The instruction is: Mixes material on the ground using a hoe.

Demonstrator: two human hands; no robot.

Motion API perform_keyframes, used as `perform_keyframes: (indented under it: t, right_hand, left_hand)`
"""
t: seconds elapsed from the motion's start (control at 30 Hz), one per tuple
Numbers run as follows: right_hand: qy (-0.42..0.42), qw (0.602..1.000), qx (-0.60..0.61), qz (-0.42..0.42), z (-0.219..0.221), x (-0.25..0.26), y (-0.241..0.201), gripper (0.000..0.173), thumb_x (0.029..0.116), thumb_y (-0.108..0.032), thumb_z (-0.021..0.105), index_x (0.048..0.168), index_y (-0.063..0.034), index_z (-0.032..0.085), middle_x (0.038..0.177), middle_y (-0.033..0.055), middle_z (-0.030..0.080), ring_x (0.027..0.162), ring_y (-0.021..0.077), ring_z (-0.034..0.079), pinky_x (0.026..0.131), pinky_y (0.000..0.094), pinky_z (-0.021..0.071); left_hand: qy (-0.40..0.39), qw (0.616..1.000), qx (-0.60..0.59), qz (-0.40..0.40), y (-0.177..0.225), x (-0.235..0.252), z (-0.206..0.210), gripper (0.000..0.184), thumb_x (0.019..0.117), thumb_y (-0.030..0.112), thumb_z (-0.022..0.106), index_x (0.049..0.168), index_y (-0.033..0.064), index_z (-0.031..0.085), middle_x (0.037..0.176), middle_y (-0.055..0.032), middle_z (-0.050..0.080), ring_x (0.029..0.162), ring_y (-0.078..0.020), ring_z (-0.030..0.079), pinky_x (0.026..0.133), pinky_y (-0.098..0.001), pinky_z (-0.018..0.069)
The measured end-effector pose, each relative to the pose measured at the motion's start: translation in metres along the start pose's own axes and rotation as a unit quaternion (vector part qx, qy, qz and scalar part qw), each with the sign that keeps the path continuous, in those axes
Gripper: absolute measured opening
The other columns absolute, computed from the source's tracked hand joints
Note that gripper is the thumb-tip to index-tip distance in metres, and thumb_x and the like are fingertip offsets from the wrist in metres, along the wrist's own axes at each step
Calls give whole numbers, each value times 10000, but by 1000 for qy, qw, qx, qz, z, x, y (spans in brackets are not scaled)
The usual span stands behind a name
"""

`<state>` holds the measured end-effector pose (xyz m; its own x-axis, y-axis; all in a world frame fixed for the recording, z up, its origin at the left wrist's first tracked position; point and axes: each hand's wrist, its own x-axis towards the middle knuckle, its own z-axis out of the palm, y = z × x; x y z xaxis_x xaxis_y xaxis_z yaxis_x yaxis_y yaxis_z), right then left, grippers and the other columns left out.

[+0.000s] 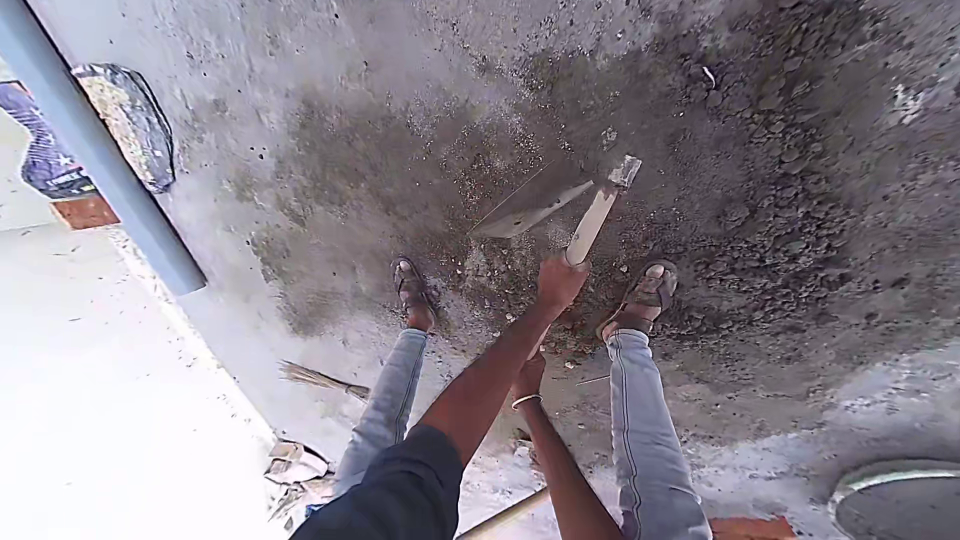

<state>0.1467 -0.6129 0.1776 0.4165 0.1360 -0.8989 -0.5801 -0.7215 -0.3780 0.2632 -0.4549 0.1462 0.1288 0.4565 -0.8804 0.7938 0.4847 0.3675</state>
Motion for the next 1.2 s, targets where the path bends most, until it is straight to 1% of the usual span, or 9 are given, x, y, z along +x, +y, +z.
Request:
perform_keyframes:
  t: [0.07, 0.13, 0.23, 0.33, 0.47, 0.6, 0.83, 1.03, 1.2]
  right_hand:
    - [-54, 998, -35, -3, 47, 17, -24, 160, 869, -20, 739, 954, 64, 634, 693, 58, 599, 573, 89, 571, 585, 288, 529]
    - [-97, 992, -82, 1, 106, 31, -54, 192, 901, -83, 751, 978, 53, 639, 715, 93, 596, 596, 160, 578, 596, 368, 529]
    - [-124, 982, -139, 0, 193, 43, -100, 258, 900, -179, 770, 1049, 12, 677, 885, 166, 672, 817, 285, 646, 757, 514, 527]
    - [-135, 959, -249, 24, 228, 42, -135, 322, 985, -226, 700, 1181, 26, 660, 1106, 238, 691, 1060, 368, 662, 918, 562, 515]
    - [-62, 956, -286, 34, 206, 47, -92, 317, 970, -281, 710, 1159, -29, 686, 1034, 204, 714, 985, 367, 687, 835, 587, 536]
    - [-21, 948, -313, 56, 151, 42, -62, 384, 979, -255, 723, 1268, -11, 657, 1089, 247, 709, 1038, 396, 682, 915, 589, 527]
    - [58, 934, -343, 77, 53, 2, 5, 392, 951, -180, 743, 1262, 43, 661, 1096, 269, 710, 1055, 414, 677, 945, 595, 514]
    - [127, 913, -378, 89, -30, -65, 55, 318, 937, -106, 751, 1185, 79, 677, 1042, 300, 711, 1007, 441, 690, 918, 615, 519]
    - [61, 906, -410, 89, -53, -94, 62, 407, 937, -170, 746, 1278, 35, 660, 1066, 276, 721, 1017, 441, 697, 911, 649, 523]
  left_hand:
    - [88, 995, -35, 11, 1, 45, -62, 306, 976, 279, 682, 1057, -11, 628, 815, -146, 627, 677, -260, 620, 638, -455, 537]
    - [132, 989, -60, -21, 7, 98, -133, 356, 991, 289, 666, 1166, -13, 596, 815, -111, 615, 624, -203, 602, 608, -393, 549]
    - [179, 977, -103, -60, 3, 165, -231, 346, 1010, 314, 613, 1198, 27, 565, 813, -68, 559, 599, -170, 548, 572, -356, 516]
    - [170, 966, -173, -85, -10, 195, -275, 169, 1008, 260, 588, 1038, 99, 544, 680, 24, 470, 470, -88, 453, 449, -253, 453]
    - [110, 965, -224, -84, -32, 182, -233, 189, 1006, 243, 622, 1078, 100, 521, 668, 17, 456, 452, -92, 444, 422, -250, 442]
    - [85, 958, -262, -79, -50, 156, -167, 199, 983, 195, 660, 1024, 54, 526, 610, 4, 474, 416, -91, 450, 397, -241, 431]
    - [-8, 955, -267, -131, -108, 80, -49, 399, 973, 335, 685, 1186, 25, 554, 749, -88, 545, 554, -176, 509, 524, -349, 472]
    - [-103, 944, -216, -226, -115, -3, 22, 414, 1003, 286, 663, 1275, -7, 552, 883, -117, 597, 644, -178, 556, 627, -349, 511]
    - [-64, 910, -361, -192, -111, -70, -14, 260, 993, 155, 661, 1144, -12, 534, 635, -2, 461, 468, -90, 444, 464, -249, 429]
